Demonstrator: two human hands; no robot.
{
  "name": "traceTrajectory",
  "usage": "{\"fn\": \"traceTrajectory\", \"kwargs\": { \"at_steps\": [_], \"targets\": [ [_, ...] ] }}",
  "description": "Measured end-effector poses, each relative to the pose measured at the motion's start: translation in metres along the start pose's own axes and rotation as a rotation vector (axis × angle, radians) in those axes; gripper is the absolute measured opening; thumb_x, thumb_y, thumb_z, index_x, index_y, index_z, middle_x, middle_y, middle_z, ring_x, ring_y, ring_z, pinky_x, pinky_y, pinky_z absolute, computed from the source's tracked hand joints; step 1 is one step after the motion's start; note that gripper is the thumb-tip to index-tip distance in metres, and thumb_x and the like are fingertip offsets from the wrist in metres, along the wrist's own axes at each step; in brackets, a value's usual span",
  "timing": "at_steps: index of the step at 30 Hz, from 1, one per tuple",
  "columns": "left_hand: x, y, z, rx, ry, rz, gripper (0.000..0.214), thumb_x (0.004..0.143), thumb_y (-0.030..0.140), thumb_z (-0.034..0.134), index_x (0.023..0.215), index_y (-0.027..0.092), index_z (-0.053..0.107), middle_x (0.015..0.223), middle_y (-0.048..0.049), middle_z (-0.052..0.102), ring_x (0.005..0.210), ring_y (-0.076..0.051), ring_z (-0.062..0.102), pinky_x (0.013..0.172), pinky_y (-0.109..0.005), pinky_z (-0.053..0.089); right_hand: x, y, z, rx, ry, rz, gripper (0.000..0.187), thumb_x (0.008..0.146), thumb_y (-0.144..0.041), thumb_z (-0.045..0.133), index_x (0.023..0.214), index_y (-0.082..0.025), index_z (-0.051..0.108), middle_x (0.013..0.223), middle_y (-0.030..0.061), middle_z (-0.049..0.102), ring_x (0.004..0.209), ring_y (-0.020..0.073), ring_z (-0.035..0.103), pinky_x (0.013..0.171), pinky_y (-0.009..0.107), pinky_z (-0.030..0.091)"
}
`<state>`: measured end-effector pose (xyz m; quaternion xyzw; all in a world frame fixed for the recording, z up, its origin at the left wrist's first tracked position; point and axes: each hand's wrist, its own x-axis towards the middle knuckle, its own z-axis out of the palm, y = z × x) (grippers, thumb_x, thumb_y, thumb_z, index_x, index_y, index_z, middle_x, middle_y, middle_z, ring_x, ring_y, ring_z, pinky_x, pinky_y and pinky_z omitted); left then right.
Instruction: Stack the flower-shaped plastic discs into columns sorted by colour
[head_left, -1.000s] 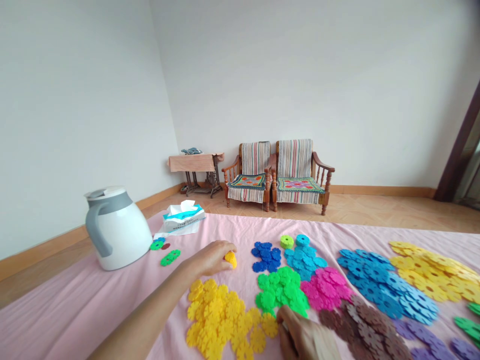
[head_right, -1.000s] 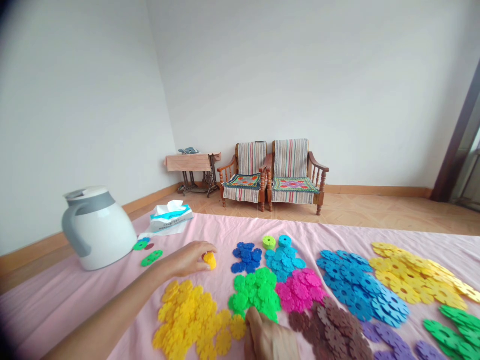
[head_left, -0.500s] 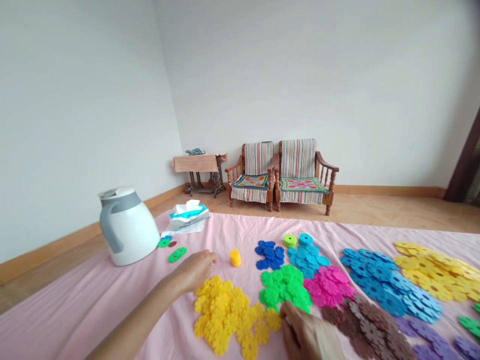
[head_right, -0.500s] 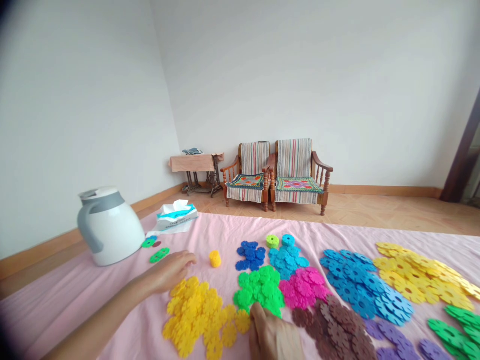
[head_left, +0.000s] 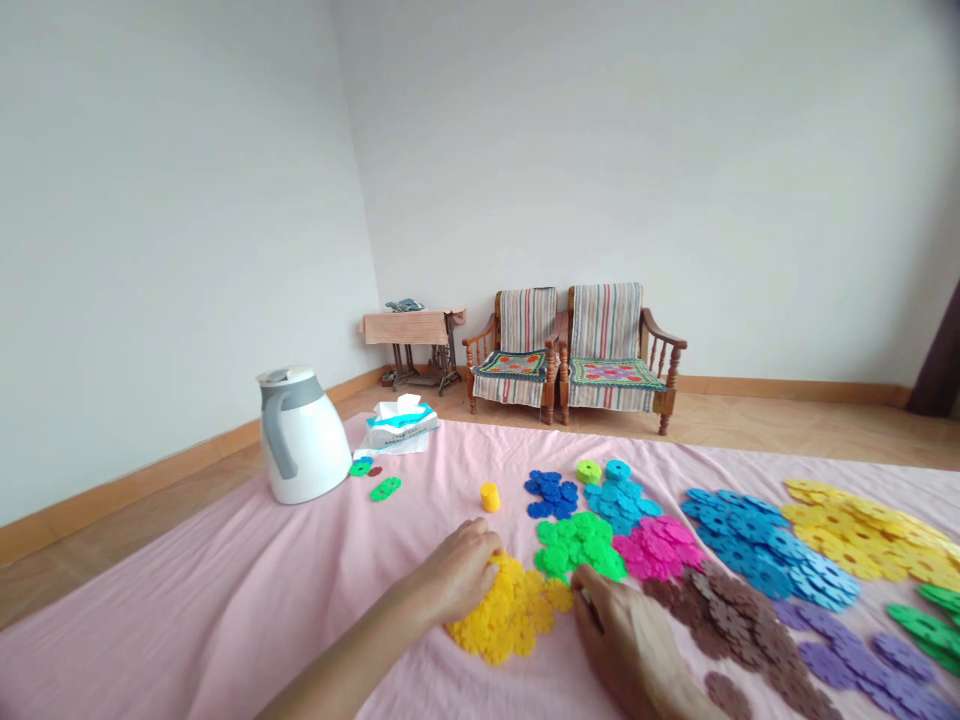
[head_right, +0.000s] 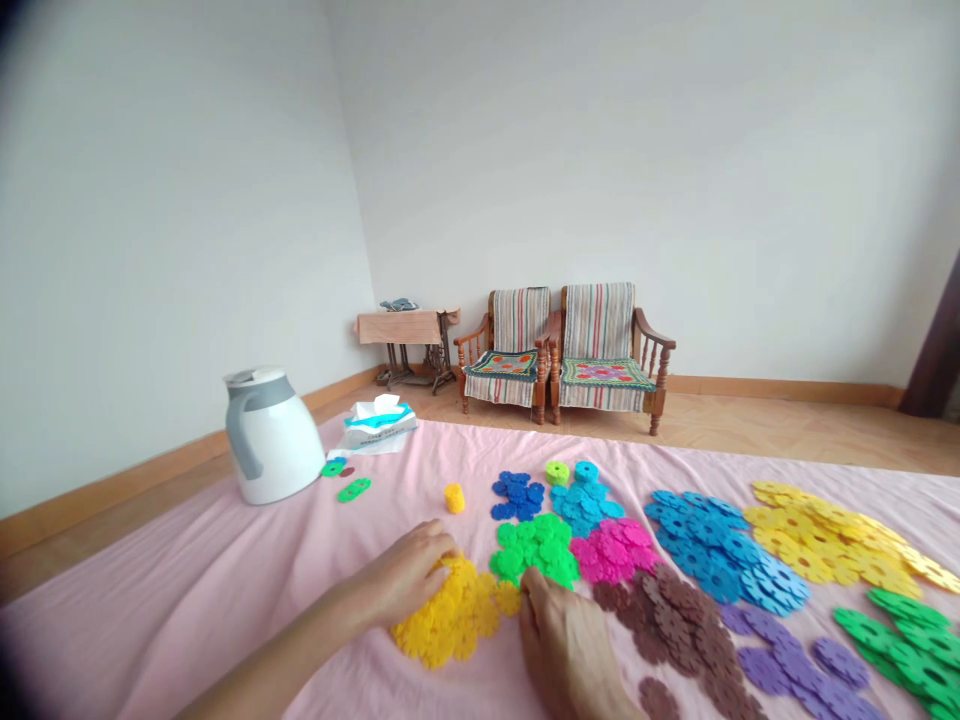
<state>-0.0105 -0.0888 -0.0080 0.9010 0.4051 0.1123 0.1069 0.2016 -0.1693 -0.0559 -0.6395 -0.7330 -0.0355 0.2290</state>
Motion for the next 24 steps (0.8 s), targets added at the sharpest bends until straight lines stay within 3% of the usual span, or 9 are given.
{"fn": "traceTrajectory", "kwargs": {
  "at_steps": [4, 8, 11, 17, 24],
  "targets": [
    [-0.004, 0.026, -0.002, -0.056, -0.038, 0.054, 0.021, 0.079, 0.015, 0.047, 0.093, 0.020, 0.063, 0.095, -0.0062, 0.059, 0.093, -0.020, 0.056, 0.085, -0.029, 0.043, 0.000, -0.001, -0.003, 0.061, 0.004, 0.020, 0.022, 0.086, -0.017, 0.036, 0.079, -0.022, 0.056, 0.064, -0.0014, 0.066, 0.058, 0.0143, 0.062, 0.049, 0.024, 0.023],
    [-0.004, 0.037, -0.010, -0.137, -0.084, 0.212, 0.025, 0.079, 0.014, 0.049, 0.098, 0.021, 0.064, 0.095, -0.0043, 0.063, 0.092, -0.018, 0.057, 0.084, -0.027, 0.042, 0.000, -0.004, -0.013, 0.167, -0.001, 0.122, 0.023, 0.085, -0.018, 0.037, 0.081, -0.023, 0.059, 0.063, -0.0013, 0.066, 0.059, 0.0129, 0.060, 0.050, 0.022, 0.025],
    [0.000, 0.032, -0.016, -0.207, -0.048, 0.238, 0.025, 0.080, 0.013, 0.047, 0.095, 0.020, 0.065, 0.094, -0.0031, 0.065, 0.090, -0.017, 0.058, 0.082, -0.024, 0.042, -0.002, -0.006, -0.017, 0.210, 0.001, 0.188, 0.025, 0.085, -0.022, 0.036, 0.079, -0.022, 0.060, 0.062, -0.0006, 0.065, 0.055, 0.0123, 0.057, 0.049, 0.022, 0.025],
    [0.010, 0.005, -0.016, -0.293, -0.015, 0.093, 0.021, 0.073, 0.007, 0.047, 0.080, 0.015, 0.065, 0.081, -0.0014, 0.065, 0.077, -0.014, 0.058, 0.067, -0.020, 0.042, -0.006, -0.005, -0.013, 0.241, 0.028, 0.218, 0.026, 0.085, -0.027, 0.035, 0.080, -0.023, 0.061, 0.056, -0.0019, 0.063, 0.051, 0.0127, 0.056, 0.048, 0.022, 0.025],
    [0.005, -0.004, -0.003, -0.201, -0.033, 0.132, 0.026, 0.067, 0.017, 0.064, 0.092, 0.022, 0.067, 0.089, -0.0016, 0.059, 0.080, -0.016, 0.054, 0.072, -0.023, 0.043, -0.007, -0.002, -0.011, 0.235, -0.049, 0.186, 0.026, 0.083, -0.025, 0.036, 0.081, -0.024, 0.062, 0.062, -0.0007, 0.067, 0.055, 0.0132, 0.059, 0.050, 0.023, 0.026]
  ]
}}
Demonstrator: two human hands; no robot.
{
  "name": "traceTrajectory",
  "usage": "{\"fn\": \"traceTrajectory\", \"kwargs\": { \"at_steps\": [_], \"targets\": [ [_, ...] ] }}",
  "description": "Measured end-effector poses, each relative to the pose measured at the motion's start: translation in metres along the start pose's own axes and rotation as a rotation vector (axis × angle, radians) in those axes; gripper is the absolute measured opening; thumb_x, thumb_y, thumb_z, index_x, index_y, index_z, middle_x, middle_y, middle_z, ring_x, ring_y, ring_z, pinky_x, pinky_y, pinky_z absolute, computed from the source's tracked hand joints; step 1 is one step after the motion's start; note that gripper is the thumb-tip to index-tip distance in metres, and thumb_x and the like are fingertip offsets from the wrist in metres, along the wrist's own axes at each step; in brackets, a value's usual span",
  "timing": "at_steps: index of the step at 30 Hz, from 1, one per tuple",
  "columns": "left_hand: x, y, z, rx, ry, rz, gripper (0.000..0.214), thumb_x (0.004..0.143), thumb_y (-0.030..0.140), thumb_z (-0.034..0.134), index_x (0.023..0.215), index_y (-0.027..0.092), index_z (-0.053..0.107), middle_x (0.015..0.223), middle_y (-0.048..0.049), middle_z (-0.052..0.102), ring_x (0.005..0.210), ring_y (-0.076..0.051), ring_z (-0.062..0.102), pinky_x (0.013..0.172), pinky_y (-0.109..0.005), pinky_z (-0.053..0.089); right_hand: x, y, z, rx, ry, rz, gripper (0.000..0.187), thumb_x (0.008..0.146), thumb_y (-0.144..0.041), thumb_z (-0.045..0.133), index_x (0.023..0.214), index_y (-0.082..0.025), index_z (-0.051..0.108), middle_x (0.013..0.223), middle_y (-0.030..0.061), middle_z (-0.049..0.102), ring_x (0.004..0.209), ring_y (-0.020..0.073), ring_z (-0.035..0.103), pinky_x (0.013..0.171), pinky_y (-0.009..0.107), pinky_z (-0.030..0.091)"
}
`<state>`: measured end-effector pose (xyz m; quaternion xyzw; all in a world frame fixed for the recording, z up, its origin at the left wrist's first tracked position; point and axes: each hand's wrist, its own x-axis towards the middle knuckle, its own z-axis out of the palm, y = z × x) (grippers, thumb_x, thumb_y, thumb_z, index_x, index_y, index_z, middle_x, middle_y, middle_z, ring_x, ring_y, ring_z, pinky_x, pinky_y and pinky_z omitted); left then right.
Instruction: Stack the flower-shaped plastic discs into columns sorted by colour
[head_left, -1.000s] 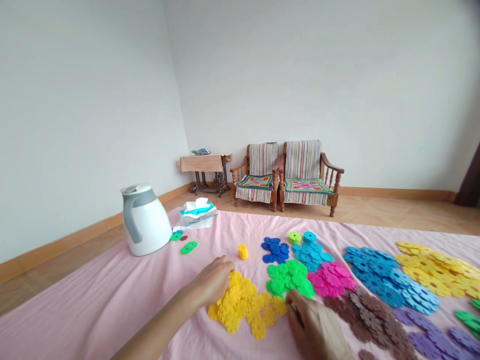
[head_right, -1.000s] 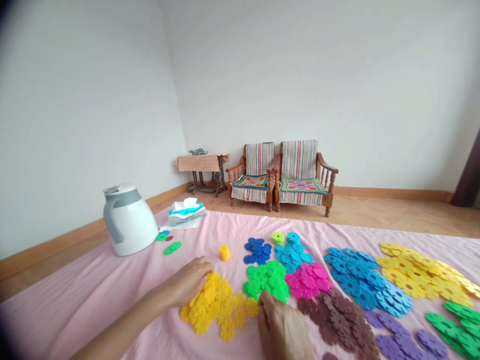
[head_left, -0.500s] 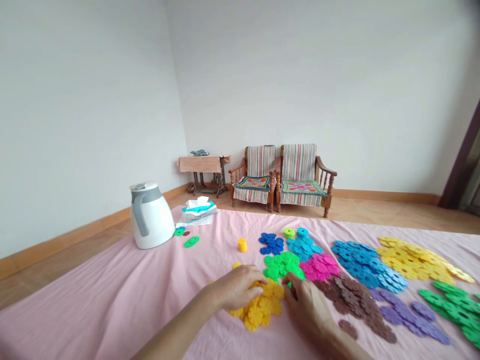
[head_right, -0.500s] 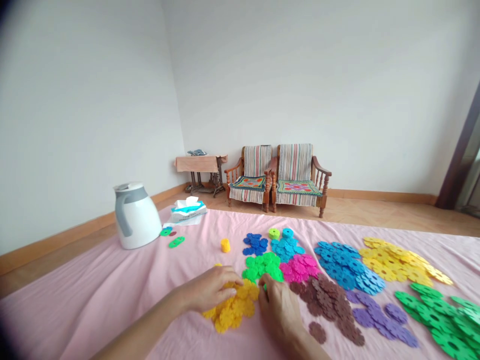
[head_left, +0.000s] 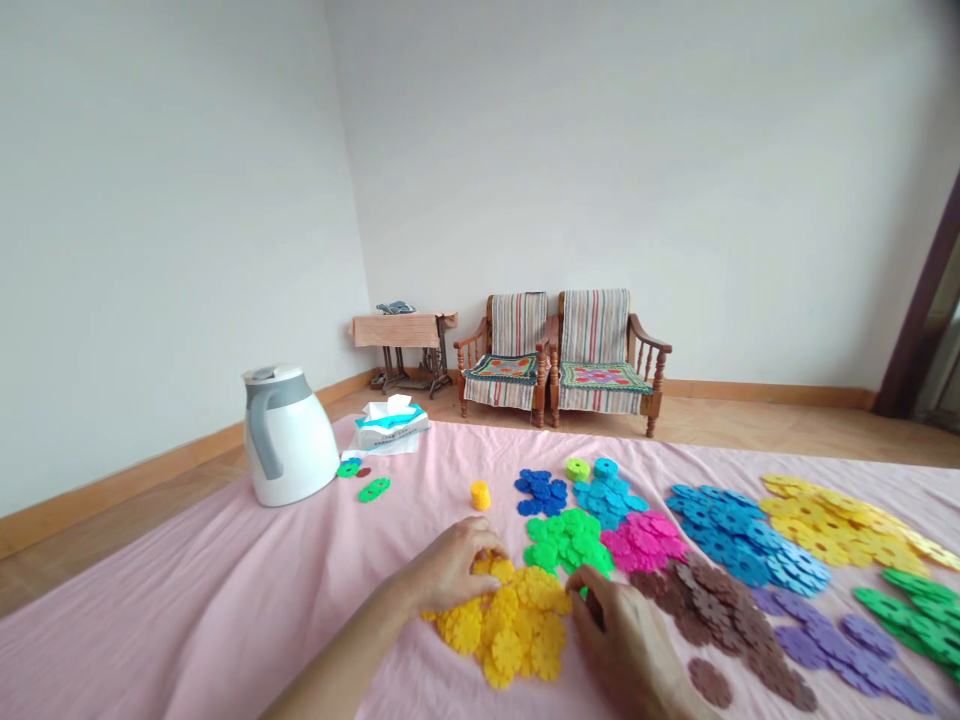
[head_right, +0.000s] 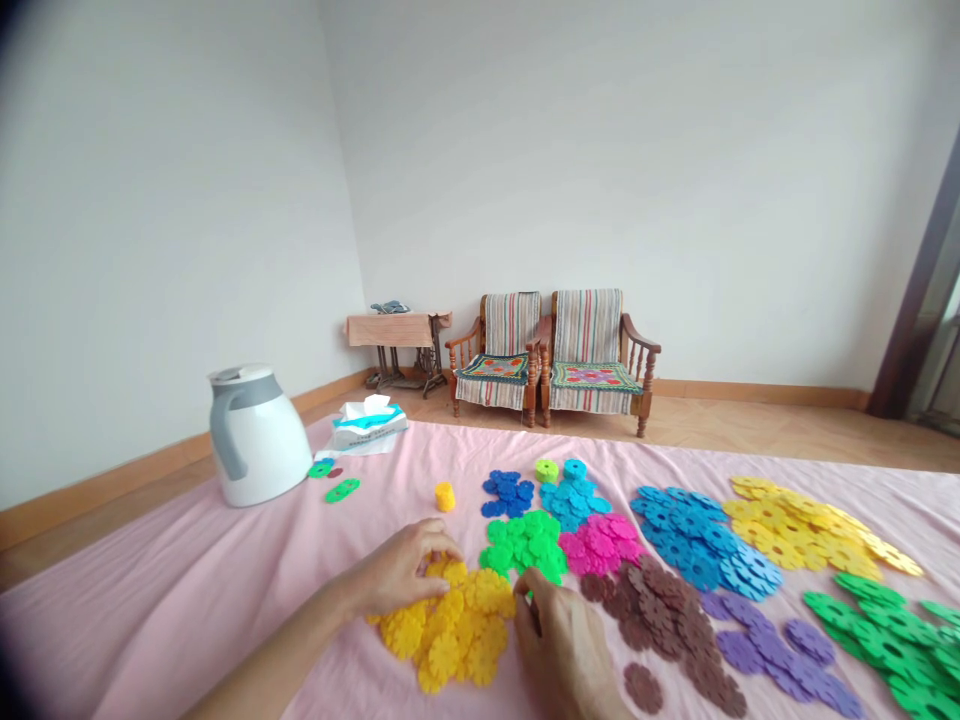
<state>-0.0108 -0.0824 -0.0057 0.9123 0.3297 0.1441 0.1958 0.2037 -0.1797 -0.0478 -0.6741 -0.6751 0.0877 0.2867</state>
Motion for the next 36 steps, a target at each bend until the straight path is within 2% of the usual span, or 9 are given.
{"fn": "traceTrajectory", "kwargs": {
  "at_steps": [4, 9, 14, 17, 20, 22, 26, 32, 36],
  "targets": [
    [0.000, 0.004, 0.003, 0.035, 0.014, 0.019, 0.026, 0.069, 0.016, 0.062, 0.094, 0.024, 0.066, 0.090, -0.0016, 0.056, 0.090, -0.017, 0.052, 0.082, -0.025, 0.040, 0.000, 0.002, 0.001, -0.012, -0.026, -0.008, 0.025, 0.083, -0.026, 0.035, 0.079, -0.024, 0.060, 0.065, -0.0003, 0.067, 0.060, 0.0149, 0.060, 0.051, 0.024, 0.026],
    [0.003, 0.006, 0.010, 0.045, 0.024, -0.050, 0.020, 0.068, 0.020, 0.062, 0.088, 0.020, 0.065, 0.087, -0.0020, 0.055, 0.086, -0.017, 0.052, 0.075, -0.024, 0.042, 0.001, 0.004, 0.003, -0.003, -0.035, -0.014, 0.025, 0.084, -0.026, 0.034, 0.078, -0.024, 0.059, 0.065, -0.0003, 0.068, 0.060, 0.0158, 0.062, 0.050, 0.024, 0.026],
    [0.006, 0.001, 0.013, 0.032, 0.088, -0.031, 0.014, 0.066, 0.021, 0.063, 0.079, 0.018, 0.061, 0.084, -0.0016, 0.056, 0.080, -0.016, 0.053, 0.071, -0.023, 0.042, 0.001, 0.005, 0.004, -0.020, -0.036, -0.021, 0.024, 0.084, -0.026, 0.035, 0.081, -0.025, 0.058, 0.064, -0.0009, 0.068, 0.060, 0.0154, 0.062, 0.051, 0.024, 0.027],
    [0.006, -0.014, 0.008, 0.014, 0.212, -0.055, 0.015, 0.066, 0.017, 0.060, 0.081, 0.018, 0.061, 0.084, -0.0015, 0.057, 0.076, -0.015, 0.053, 0.069, -0.023, 0.043, 0.001, 0.006, 0.004, -0.026, -0.050, -0.017, 0.023, 0.083, -0.026, 0.035, 0.081, -0.025, 0.058, 0.065, -0.0016, 0.068, 0.061, 0.0155, 0.062, 0.051, 0.023, 0.027],
    [0.006, -0.037, 0.001, 0.028, 0.401, -0.169, 0.023, 0.066, 0.011, 0.057, 0.088, 0.018, 0.061, 0.084, -0.0011, 0.057, 0.075, -0.014, 0.053, 0.071, -0.024, 0.043, 0.001, 0.006, 0.004, -0.031, -0.053, -0.021, 0.022, 0.083, -0.026, 0.036, 0.080, -0.025, 0.058, 0.066, -0.0017, 0.068, 0.061, 0.0154, 0.062, 0.051, 0.023, 0.027],
    [0.005, -0.051, -0.001, 0.060, 0.445, -0.269, 0.028, 0.065, 0.009, 0.058, 0.092, 0.017, 0.061, 0.084, -0.0011, 0.058, 0.072, -0.013, 0.054, 0.071, -0.024, 0.043, 0.001, 0.005, 0.003, -0.041, -0.053, -0.016, 0.022, 0.084, -0.026, 0.036, 0.080, -0.025, 0.058, 0.063, -0.0018, 0.066, 0.059, 0.0150, 0.061, 0.051, 0.024, 0.026],
    [0.004, -0.064, 0.003, 0.109, 0.419, -0.336, 0.027, 0.064, 0.004, 0.056, 0.088, 0.017, 0.060, 0.085, -0.0013, 0.059, 0.073, -0.014, 0.055, 0.071, -0.025, 0.043, 0.000, 0.004, 0.003, -0.049, -0.069, -0.003, 0.022, 0.084, -0.025, 0.036, 0.082, -0.025, 0.058, 0.062, -0.0019, 0.065, 0.057, 0.0147, 0.059, 0.050, 0.024, 0.025],
    [0.001, -0.052, -0.002, 0.093, 0.398, -0.257, 0.014, 0.070, 0.014, 0.058, 0.083, 0.017, 0.063, 0.087, -0.0024, 0.060, 0.077, -0.015, 0.055, 0.072, -0.025, 0.042, 0.000, 0.005, 0.003, -0.045, -0.071, -0.007, 0.022, 0.084, -0.026, 0.036, 0.083, -0.025, 0.058, 0.062, -0.0019, 0.065, 0.056, 0.0142, 0.059, 0.050, 0.023, 0.025],
    [-0.003, -0.041, -0.006, 0.060, 0.213, -0.147, 0.016, 0.068, 0.017, 0.062, 0.083, 0.019, 0.066, 0.083, -0.0007, 0.059, 0.070, -0.014, 0.054, 0.067, -0.022, 0.041, 0.000, 0.003, 0.002, -0.034, -0.079, 0.008, 0.022, 0.083, -0.025, 0.036, 0.082, -0.025, 0.059, 0.063, -0.0021, 0.066, 0.059, 0.0142, 0.060, 0.051, 0.023, 0.026]
  ]
}}
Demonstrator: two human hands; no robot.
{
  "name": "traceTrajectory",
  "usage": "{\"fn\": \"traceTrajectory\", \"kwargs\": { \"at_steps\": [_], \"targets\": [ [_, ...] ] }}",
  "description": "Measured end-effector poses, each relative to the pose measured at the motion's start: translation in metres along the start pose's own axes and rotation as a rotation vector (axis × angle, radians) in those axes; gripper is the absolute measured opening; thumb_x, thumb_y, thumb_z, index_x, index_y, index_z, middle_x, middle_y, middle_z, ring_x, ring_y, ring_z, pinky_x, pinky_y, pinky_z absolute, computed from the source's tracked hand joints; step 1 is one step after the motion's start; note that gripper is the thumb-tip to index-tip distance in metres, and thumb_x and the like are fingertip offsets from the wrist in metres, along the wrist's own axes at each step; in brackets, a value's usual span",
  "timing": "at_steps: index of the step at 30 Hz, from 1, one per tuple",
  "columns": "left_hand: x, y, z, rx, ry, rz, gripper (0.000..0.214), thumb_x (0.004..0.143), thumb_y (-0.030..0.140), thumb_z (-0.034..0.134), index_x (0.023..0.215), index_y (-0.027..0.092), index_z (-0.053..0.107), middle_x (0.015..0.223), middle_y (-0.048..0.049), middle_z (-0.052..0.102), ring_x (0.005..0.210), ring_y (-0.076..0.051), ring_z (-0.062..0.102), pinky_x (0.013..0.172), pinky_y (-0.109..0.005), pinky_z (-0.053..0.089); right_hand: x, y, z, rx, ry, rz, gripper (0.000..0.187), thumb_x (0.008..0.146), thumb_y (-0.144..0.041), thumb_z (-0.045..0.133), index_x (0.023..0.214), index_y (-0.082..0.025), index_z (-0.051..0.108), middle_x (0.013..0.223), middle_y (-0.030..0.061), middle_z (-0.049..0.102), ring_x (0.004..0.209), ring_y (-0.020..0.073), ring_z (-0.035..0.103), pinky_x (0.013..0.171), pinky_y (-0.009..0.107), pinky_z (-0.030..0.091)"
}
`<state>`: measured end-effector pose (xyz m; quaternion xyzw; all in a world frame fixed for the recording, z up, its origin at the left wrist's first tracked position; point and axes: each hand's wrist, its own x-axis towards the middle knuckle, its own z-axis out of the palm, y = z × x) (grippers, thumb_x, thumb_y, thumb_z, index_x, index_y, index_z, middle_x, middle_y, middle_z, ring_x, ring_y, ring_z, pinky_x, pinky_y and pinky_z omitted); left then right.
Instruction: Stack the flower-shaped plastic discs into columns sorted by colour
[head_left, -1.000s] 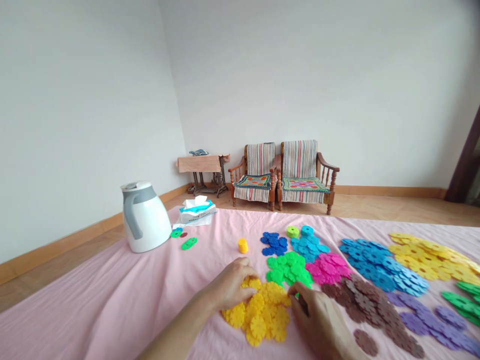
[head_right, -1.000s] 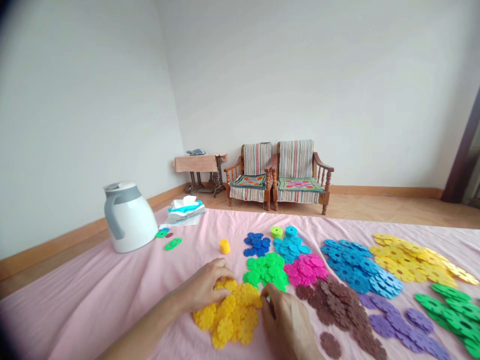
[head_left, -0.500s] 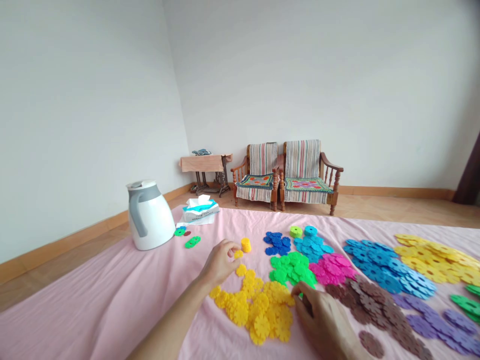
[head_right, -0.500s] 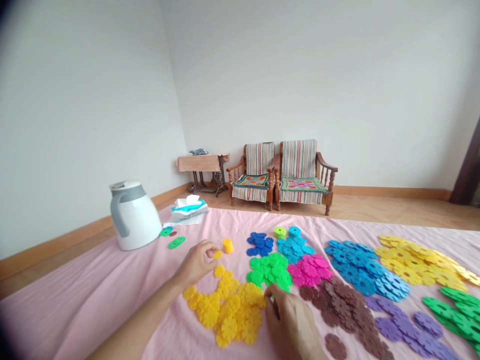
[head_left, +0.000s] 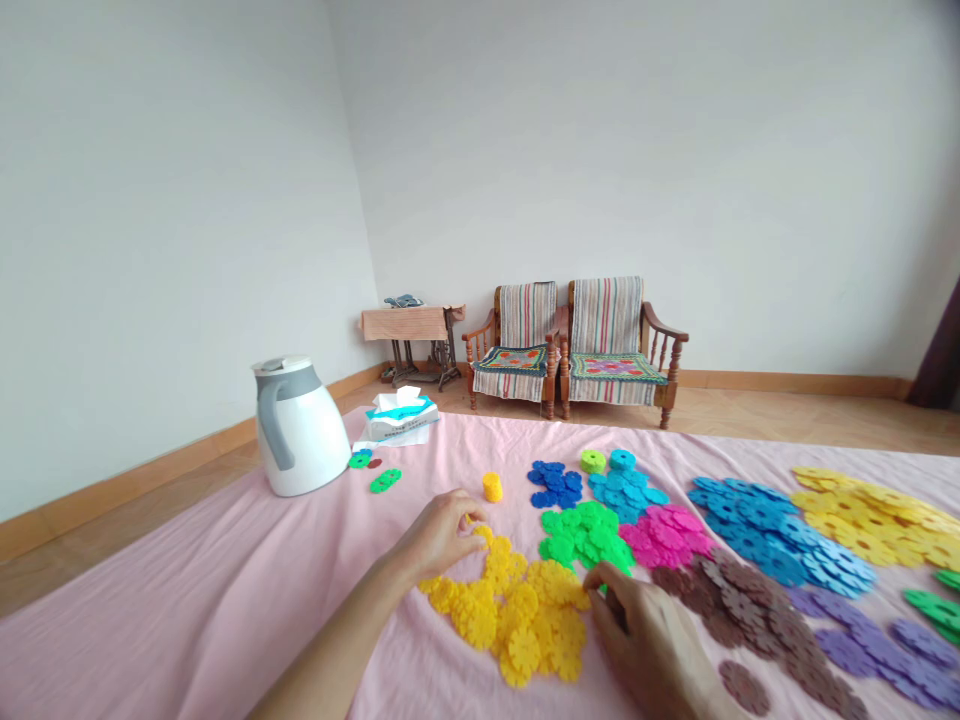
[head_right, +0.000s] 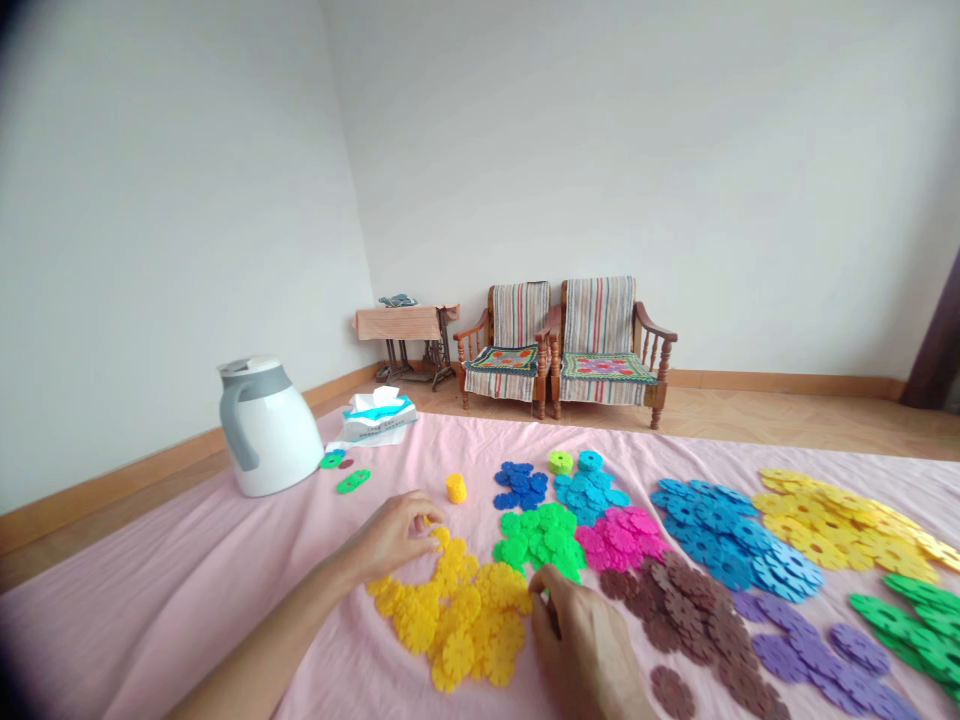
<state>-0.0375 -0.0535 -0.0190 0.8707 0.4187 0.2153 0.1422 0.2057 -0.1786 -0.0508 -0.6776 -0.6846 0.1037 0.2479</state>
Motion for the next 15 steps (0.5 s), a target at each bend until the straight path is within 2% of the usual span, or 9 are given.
{"fn": "traceTrajectory", "kwargs": {
  "at_steps": [2, 5, 11, 15],
  "targets": [
    [-0.0023, 0.0039, -0.0007, 0.026, -0.060, 0.012, 0.019, 0.066, 0.020, 0.064, 0.084, 0.019, 0.067, 0.081, -0.0005, 0.057, 0.071, -0.014, 0.054, 0.066, -0.022, 0.041, -0.0003, -0.0013, -0.0010, 0.000, -0.007, 0.006, 0.022, 0.083, -0.025, 0.036, 0.082, -0.025, 0.059, 0.064, -0.0017, 0.067, 0.059, 0.0143, 0.060, 0.051, 0.023, 0.027],
    [-0.0038, 0.0081, 0.0002, 0.035, -0.071, -0.005, 0.018, 0.067, 0.020, 0.063, 0.084, 0.018, 0.068, 0.081, -0.0010, 0.056, 0.073, -0.015, 0.054, 0.067, -0.022, 0.041, -0.0011, -0.0026, -0.0022, -0.003, -0.012, 0.006, 0.023, 0.084, -0.026, 0.036, 0.084, -0.025, 0.059, 0.065, -0.0013, 0.067, 0.059, 0.0148, 0.060, 0.052, 0.024, 0.027],
    [-0.0025, 0.0089, 0.0036, 0.033, -0.039, -0.005, 0.015, 0.063, 0.014, 0.058, 0.077, 0.017, 0.062, 0.082, -0.0007, 0.056, 0.073, -0.014, 0.055, 0.065, -0.021, 0.041, -0.0013, -0.0020, -0.0023, -0.011, 0.002, -0.002, 0.024, 0.084, -0.026, 0.035, 0.084, -0.025, 0.059, 0.065, -0.0008, 0.068, 0.060, 0.0153, 0.062, 0.052, 0.024, 0.029],
    [-0.0003, 0.0015, 0.0050, 0.009, 0.029, 0.000, 0.018, 0.060, 0.011, 0.058, 0.077, 0.016, 0.057, 0.081, 0.0003, 0.057, 0.066, -0.012, 0.053, 0.063, -0.022, 0.041, -0.0004, -0.0014, -0.0021, -0.007, -0.005, 0.004, 0.025, 0.084, -0.027, 0.035, 0.085, -0.025, 0.060, 0.067, -0.0007, 0.068, 0.062, 0.0153, 0.062, 0.052, 0.024, 0.029]
  ]
}}
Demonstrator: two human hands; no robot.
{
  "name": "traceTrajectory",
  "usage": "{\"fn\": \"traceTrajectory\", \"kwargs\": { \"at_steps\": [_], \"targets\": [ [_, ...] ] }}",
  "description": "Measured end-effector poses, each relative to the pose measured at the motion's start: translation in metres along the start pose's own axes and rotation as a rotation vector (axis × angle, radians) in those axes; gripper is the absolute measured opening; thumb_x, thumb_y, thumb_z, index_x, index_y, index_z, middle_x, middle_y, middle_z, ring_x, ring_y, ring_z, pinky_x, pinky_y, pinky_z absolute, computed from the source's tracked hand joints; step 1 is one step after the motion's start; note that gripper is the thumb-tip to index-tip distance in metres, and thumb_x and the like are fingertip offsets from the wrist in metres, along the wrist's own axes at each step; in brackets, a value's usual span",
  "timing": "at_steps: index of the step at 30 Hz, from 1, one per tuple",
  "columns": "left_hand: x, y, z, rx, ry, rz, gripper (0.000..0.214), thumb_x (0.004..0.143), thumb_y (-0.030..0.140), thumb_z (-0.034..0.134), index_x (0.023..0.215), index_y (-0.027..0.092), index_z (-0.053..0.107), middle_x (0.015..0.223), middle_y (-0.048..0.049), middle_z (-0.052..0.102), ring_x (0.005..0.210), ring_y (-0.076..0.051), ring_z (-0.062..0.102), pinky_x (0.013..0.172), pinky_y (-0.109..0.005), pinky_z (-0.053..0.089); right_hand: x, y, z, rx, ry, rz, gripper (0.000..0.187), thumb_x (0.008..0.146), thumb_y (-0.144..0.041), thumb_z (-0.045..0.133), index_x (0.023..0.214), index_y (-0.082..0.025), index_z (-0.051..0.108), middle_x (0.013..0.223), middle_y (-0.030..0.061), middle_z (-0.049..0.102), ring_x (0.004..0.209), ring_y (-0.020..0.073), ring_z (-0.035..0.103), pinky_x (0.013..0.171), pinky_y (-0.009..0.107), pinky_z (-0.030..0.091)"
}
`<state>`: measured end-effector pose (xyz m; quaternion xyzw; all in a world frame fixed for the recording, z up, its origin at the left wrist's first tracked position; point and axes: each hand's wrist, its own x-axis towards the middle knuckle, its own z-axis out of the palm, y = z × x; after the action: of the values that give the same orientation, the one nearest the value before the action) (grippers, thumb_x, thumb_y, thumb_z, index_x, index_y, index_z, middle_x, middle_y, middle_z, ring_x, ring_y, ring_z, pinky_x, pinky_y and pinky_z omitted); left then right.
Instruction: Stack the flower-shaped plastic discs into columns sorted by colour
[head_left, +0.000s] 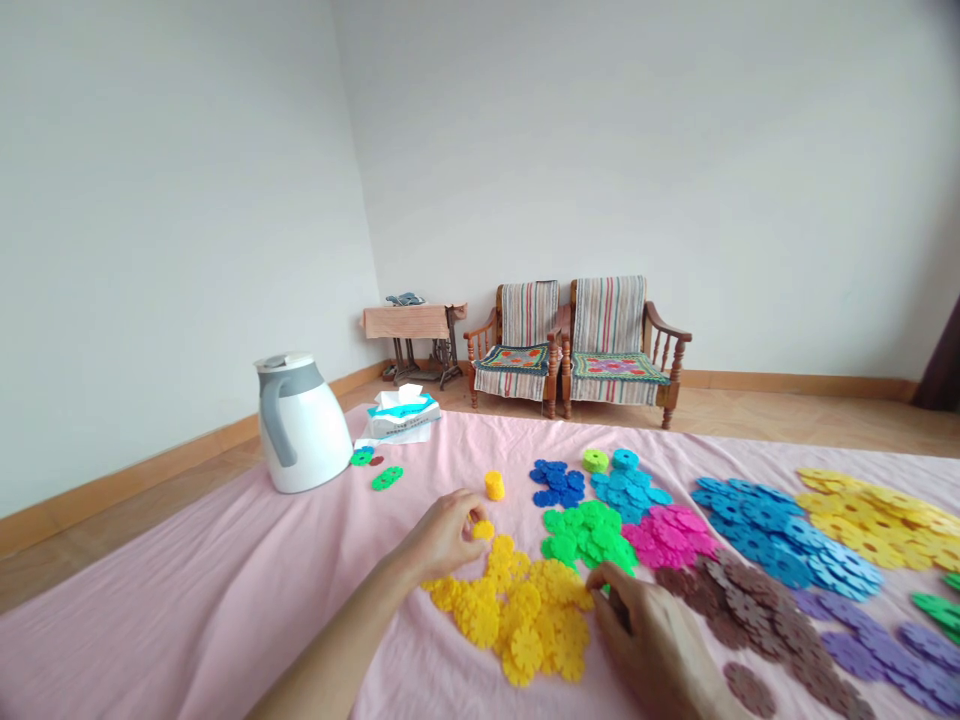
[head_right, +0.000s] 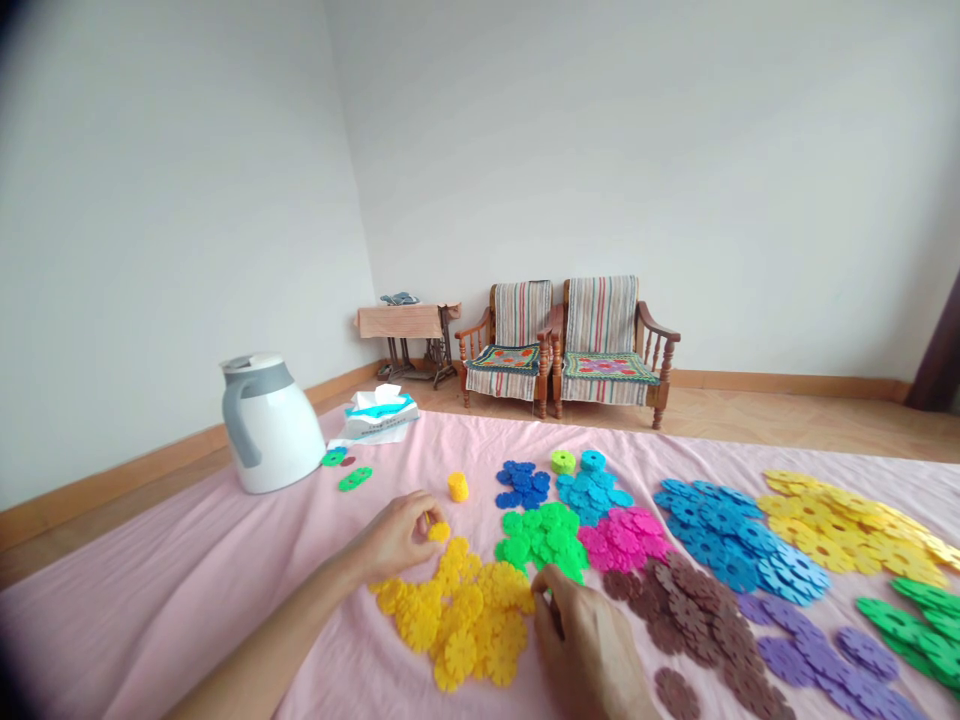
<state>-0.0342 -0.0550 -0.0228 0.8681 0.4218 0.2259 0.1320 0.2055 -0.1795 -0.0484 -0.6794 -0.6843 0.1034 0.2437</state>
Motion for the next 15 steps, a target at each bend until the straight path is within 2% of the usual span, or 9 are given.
{"fn": "traceTrajectory", "kwargs": {
  "at_steps": [4, 6, 15],
  "targets": [
    [0.003, -0.011, 0.003, -0.008, 0.189, -0.104, 0.019, 0.063, 0.009, 0.057, 0.080, 0.016, 0.057, 0.080, 0.0002, 0.057, 0.067, -0.012, 0.052, 0.065, -0.022, 0.041, -0.001, -0.001, -0.001, -0.003, -0.012, 0.011, 0.024, 0.084, -0.027, 0.035, 0.085, -0.025, 0.060, 0.068, -0.0005, 0.068, 0.062, 0.0155, 0.062, 0.053, 0.024, 0.029],
    [0.005, -0.016, 0.005, -0.004, 0.240, -0.145, 0.017, 0.065, 0.009, 0.058, 0.080, 0.017, 0.057, 0.079, 0.0002, 0.057, 0.068, -0.012, 0.053, 0.066, -0.023, 0.041, -0.001, -0.001, -0.001, 0.001, -0.013, 0.011, 0.025, 0.084, -0.027, 0.035, 0.086, -0.025, 0.059, 0.069, -0.0005, 0.068, 0.064, 0.0157, 0.062, 0.053, 0.024, 0.029],
    [0.008, -0.025, 0.015, -0.004, 0.215, -0.166, 0.015, 0.063, 0.007, 0.059, 0.075, 0.017, 0.059, 0.078, -0.0003, 0.059, 0.073, -0.014, 0.055, 0.067, -0.022, 0.041, -0.001, 0.000, 0.000, -0.009, -0.005, 0.005, 0.025, 0.084, -0.026, 0.034, 0.086, -0.025, 0.059, 0.071, -0.0001, 0.069, 0.066, 0.0162, 0.063, 0.055, 0.024, 0.031]
  ]
}}
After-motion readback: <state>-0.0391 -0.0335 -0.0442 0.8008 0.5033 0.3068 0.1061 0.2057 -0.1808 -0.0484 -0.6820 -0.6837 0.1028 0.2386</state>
